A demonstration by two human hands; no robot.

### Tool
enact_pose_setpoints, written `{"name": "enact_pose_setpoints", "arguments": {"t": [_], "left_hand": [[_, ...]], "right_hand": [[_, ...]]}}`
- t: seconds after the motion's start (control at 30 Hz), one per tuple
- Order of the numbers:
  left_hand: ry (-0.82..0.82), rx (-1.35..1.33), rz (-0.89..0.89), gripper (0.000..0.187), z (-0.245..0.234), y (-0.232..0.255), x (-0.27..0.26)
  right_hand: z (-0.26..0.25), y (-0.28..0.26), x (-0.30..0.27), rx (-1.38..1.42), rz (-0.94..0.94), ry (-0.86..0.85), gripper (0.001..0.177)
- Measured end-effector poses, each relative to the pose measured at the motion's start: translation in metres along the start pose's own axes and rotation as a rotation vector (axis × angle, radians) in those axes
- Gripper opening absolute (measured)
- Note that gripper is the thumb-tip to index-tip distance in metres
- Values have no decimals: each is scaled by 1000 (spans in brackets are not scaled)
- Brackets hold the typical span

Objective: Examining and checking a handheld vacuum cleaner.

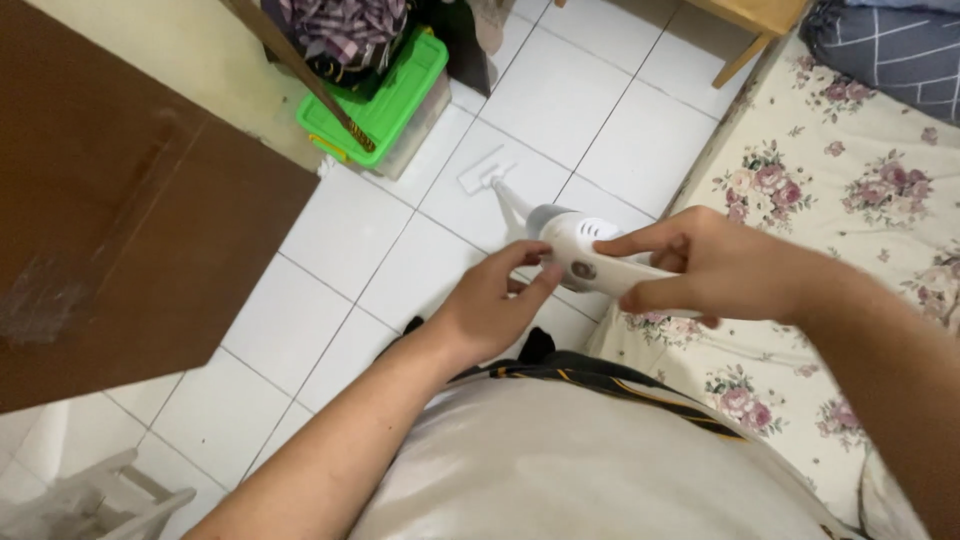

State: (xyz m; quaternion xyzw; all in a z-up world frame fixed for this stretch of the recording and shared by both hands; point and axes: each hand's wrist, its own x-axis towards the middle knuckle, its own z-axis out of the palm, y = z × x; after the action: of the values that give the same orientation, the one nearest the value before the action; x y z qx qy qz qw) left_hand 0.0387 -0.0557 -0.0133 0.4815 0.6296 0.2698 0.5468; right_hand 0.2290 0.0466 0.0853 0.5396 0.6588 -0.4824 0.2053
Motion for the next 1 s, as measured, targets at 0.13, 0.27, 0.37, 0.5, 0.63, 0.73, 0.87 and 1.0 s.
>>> {"name": "enact_pose_setpoints", "arguments": {"t": [0.13,0.27,0.37,0.5,0.63,0.73,0.87,1.0], "left_hand": [[36,-27,39,58,-15,-9,-11],[-20,-20,-35,58,-31,-9,-25],[38,-33,-25,65,-39,-27,-22],[67,66,-29,69,-53,-44,-17],[166,81,117,64,-69,-55,-16],[159,8,167,59,-88,-57,-18],[92,-36,83,56,-109,-53,-23],[83,2,62,58,-128,-82,-16]], "right_hand": [[-3,-16,-22,-227,46,-112,68],[14,-10,2,-188,-165,-117,68],[28,-43,16,-160,-37,-100,62],[51,-58,38,-23,-92,-51,66],[52,-83,34,-50,-77,-50,66],[43,-111,12,-45,-28,-68,63],[55,-64,43,31,-481,-84,62],[76,-117,41,16,-200,-44,61]]}}
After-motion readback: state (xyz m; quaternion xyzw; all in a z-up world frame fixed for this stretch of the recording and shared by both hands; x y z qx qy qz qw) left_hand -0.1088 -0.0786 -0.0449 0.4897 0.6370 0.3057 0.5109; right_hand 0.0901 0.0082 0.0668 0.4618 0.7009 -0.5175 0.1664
